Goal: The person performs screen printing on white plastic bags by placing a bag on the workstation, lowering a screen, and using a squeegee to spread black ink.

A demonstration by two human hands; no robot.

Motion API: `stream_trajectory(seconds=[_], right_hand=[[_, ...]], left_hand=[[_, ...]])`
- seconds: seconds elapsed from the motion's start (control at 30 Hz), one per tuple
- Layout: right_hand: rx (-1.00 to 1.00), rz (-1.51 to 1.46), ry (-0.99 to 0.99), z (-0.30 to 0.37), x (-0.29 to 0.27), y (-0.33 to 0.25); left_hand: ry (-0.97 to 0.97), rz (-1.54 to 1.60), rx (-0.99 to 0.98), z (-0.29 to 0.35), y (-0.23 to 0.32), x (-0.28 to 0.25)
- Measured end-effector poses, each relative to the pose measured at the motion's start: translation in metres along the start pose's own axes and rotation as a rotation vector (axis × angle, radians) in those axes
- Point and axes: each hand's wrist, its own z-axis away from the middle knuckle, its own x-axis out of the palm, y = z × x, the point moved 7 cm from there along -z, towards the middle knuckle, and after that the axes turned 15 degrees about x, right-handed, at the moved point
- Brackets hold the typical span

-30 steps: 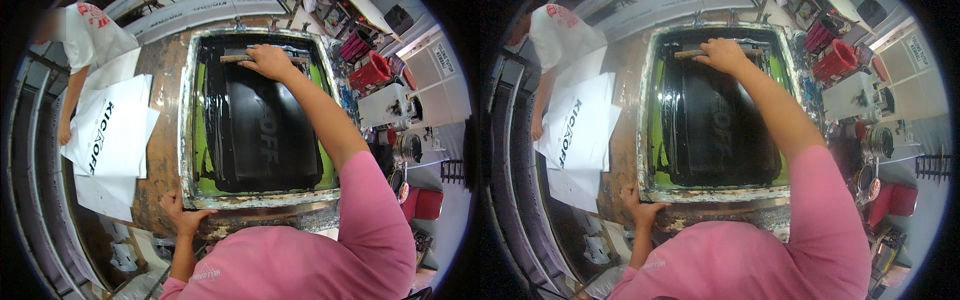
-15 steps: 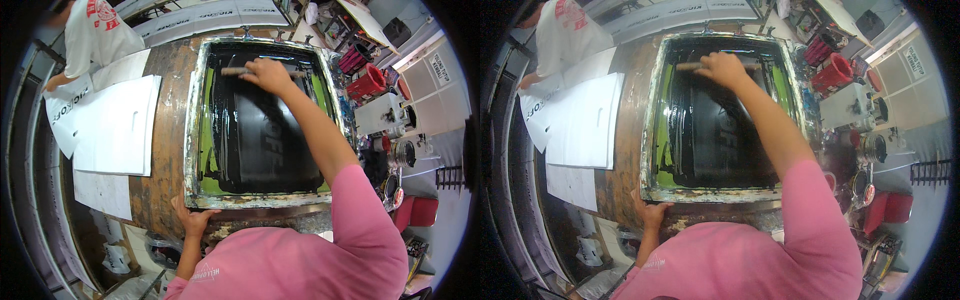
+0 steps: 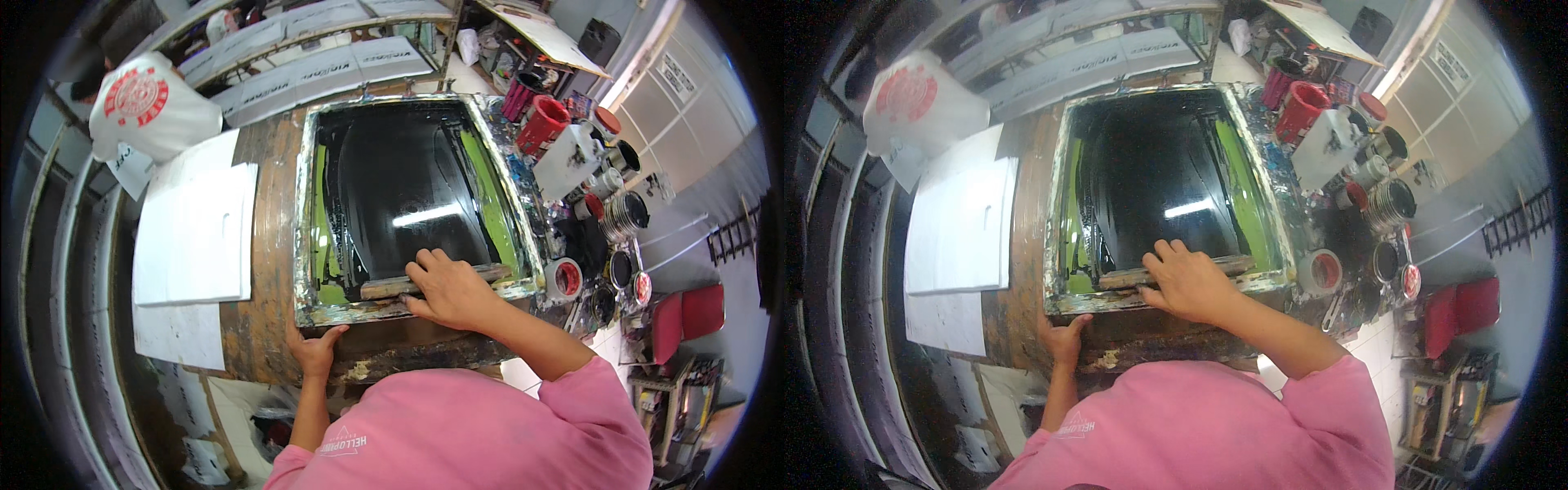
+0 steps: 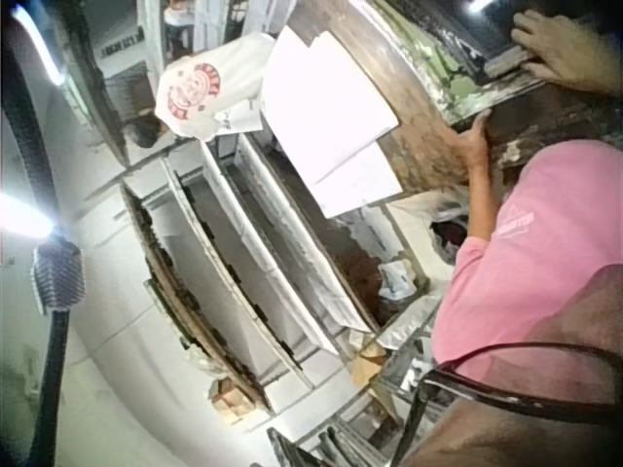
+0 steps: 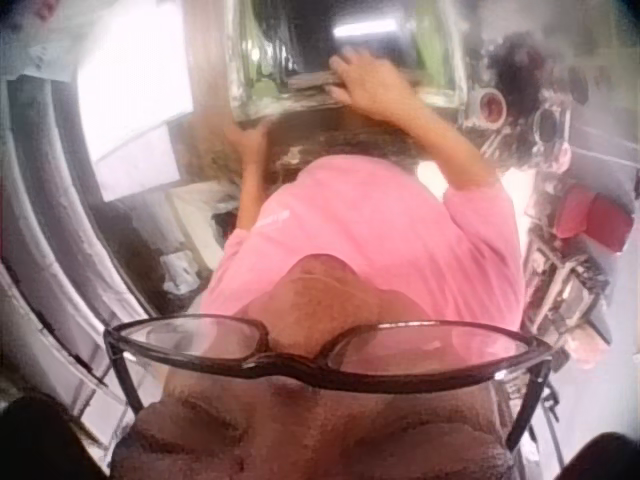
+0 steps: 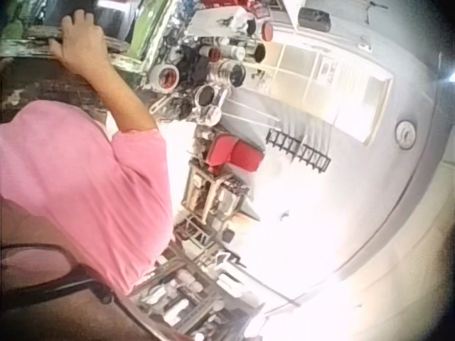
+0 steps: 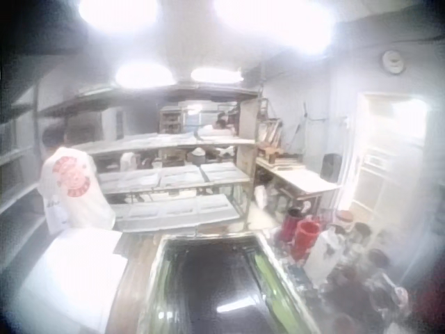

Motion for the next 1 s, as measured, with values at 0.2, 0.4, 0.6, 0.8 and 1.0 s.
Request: stream_trajectory(seconds=[0.2, 0.4, 0.6, 0.8, 1.0], right_hand=[[-0.008, 0.121, 0.425, -0.005, -0.116, -0.046], [-0.127, 0.080, 0.874, -0.051, -0.184, -0.046], [0.019, 0.051, 0.625, -0.083, -0.243, -0.061], [0.001, 0.102, 0.756, -0.096, -0.264, -0.077], [0.006, 0.098, 0.804, -0.094, -0.253, -0.063]], left_hand=[[0.199, 0.215, 0.155, -0.079, 0.081, -0.015], [0.019, -0.082, 0.231, -0.129, 0.078, 0.018], [-0.738, -0.988, 0.127, -0.026, 0.009, 0.070], [-0.763, -0.887, 0.038, -0.011, -0.002, 0.075], [-0.679, -0.742, 0.064, -0.027, 0.018, 0.083]])
